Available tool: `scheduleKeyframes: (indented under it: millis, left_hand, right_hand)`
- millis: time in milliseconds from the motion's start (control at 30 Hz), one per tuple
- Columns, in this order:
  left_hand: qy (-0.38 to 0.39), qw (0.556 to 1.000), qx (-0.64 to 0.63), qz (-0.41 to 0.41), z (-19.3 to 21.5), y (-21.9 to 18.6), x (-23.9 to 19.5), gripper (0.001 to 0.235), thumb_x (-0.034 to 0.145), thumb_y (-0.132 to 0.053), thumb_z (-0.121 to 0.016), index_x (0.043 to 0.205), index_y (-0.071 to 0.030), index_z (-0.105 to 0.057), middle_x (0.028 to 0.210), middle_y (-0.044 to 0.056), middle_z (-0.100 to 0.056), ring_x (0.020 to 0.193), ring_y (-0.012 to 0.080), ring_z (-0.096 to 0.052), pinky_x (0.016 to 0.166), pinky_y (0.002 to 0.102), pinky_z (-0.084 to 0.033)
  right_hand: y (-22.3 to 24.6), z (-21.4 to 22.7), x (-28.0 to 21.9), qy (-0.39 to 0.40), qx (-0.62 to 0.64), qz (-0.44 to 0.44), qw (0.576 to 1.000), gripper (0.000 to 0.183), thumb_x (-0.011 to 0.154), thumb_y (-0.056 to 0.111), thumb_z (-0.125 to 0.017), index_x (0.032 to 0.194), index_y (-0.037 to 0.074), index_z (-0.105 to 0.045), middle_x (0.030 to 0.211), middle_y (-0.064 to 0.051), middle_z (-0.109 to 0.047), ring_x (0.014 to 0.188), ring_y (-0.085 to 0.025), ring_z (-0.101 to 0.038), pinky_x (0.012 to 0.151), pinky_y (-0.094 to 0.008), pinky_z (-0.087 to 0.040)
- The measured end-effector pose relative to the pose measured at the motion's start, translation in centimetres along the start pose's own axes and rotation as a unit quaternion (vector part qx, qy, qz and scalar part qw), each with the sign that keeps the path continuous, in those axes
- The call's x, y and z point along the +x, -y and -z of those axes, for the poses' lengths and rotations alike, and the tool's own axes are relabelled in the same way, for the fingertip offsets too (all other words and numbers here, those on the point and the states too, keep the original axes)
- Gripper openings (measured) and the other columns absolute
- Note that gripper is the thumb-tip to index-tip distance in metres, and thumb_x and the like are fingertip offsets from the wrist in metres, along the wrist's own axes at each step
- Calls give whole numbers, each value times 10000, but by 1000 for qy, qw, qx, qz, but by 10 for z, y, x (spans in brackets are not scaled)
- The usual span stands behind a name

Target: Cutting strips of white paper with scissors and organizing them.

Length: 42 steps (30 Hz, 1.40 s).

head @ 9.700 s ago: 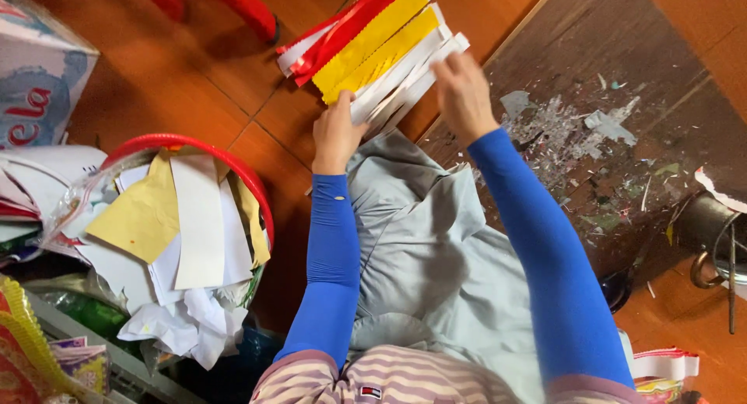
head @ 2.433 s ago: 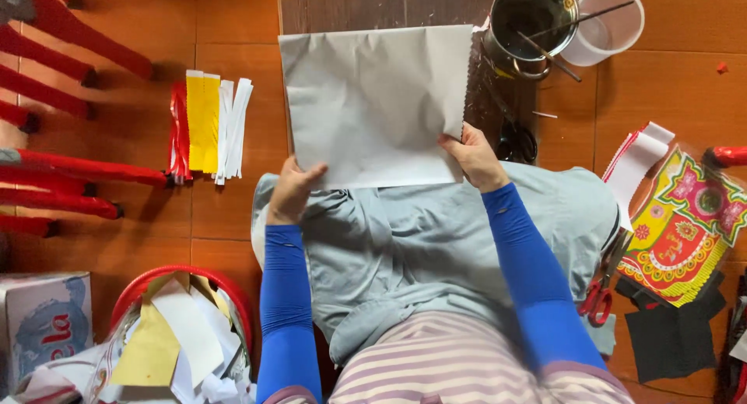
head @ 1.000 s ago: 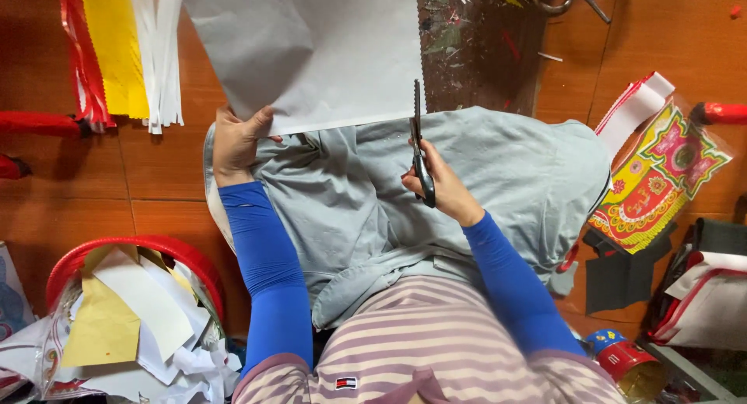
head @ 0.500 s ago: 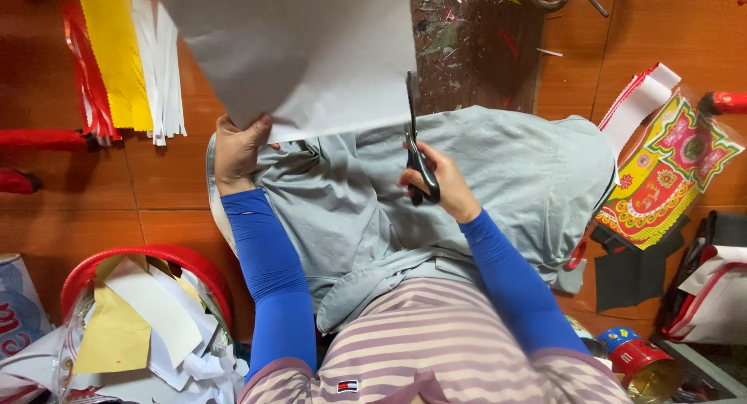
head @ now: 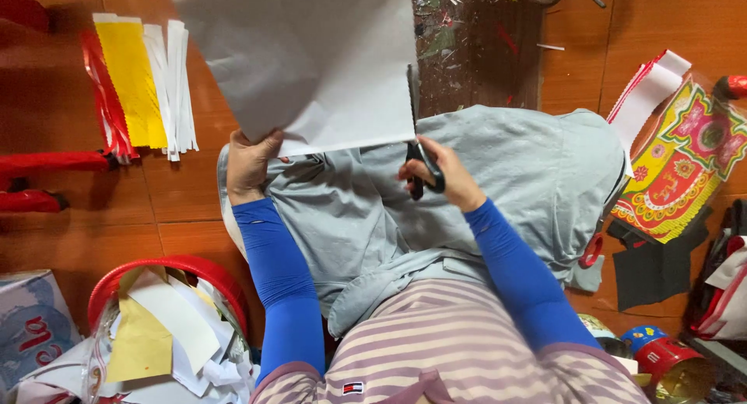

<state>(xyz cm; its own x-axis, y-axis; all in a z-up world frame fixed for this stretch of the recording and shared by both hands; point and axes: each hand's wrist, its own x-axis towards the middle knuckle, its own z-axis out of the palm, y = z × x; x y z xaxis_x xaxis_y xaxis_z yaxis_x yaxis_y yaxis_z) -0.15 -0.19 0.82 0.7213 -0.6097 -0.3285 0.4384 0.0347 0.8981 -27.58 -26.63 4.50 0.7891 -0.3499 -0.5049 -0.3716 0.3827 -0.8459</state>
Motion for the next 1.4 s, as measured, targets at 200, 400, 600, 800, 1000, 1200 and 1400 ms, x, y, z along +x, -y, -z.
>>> scheduleKeyframes:
  millis: [200, 400, 600, 800, 1000, 1200, 1400]
  left_hand:
    - [7, 996, 91, 3, 15, 22, 5, 194, 938, -68, -856, 1034, 70, -758, 880, 117, -734, 707, 144, -649, 612, 289, -579]
    - [7, 999, 41, 22, 8, 15, 3, 238, 881, -113, -838, 1032, 42, -738, 839, 71, -715, 661, 117, -643, 542, 311, -610]
    - [4, 997, 70, 24, 5, 13, 1, 224, 897, -105, -819, 1016, 62, -728, 840, 109, -730, 656, 149, -665, 536, 323, -623]
    - [6, 995, 74, 60, -14, -5, -5, 221, 866, -82, -798, 1027, 49, -720, 890, 112, -751, 692, 165, -700, 524, 305, -605]
    - [19, 996, 66, 56, 2, 12, -3, 191, 910, -81, -808, 1007, 65, -732, 842, 117, -715, 681, 155, -670, 560, 319, -623]
    - [17, 995, 75, 58, 2, 10, -2, 137, 909, -51, -792, 967, 57, -731, 816, 84, -703, 665, 133, -656, 565, 309, -621]
    - [31, 991, 80, 98, -7, 2, -7, 147, 870, -44, -773, 995, 25, -738, 837, 53, -718, 683, 111, -657, 523, 281, -580]
  right_hand:
    - [6, 3, 11, 76, 39, 32, 996, 610, 987, 273, -700, 1463, -16, -451, 807, 0, -652, 661, -90, -642, 606, -254, -549]
    - [-8, -9, 14, -31, -13, 37, 999, 453, 978, 175, -745, 1296, -88, -558, 696, -28, -570, 514, -106, -543, 470, -278, -438]
    - [4, 19, 21, 62, 69, 1, 996, 538, 944, 216, -706, 1376, -45, -520, 839, -46, -706, 704, -107, -701, 655, -287, -615]
    - [-15, 18, 34, 35, 0, 79, 996, 757, 978, 394, -765, 1514, -40, -450, 953, 9, -498, 779, -47, -544, 672, -274, -584]
    - [-9, -2, 27, -12, 24, 75, 997, 757, 910, 423, -748, 1464, -12, -470, 833, 27, -535, 587, -62, -597, 504, -226, -529]
    - [-22, 12, 37, -45, -13, 51, 998, 667, 919, 400, -794, 1262, -117, -547, 744, -17, -534, 553, -121, -574, 491, -262, -463]
    - [-24, 27, 54, -29, -105, 132, 985, 910, 887, 566, -744, 1477, -55, -437, 964, 28, -574, 883, -58, -548, 767, -213, -504]
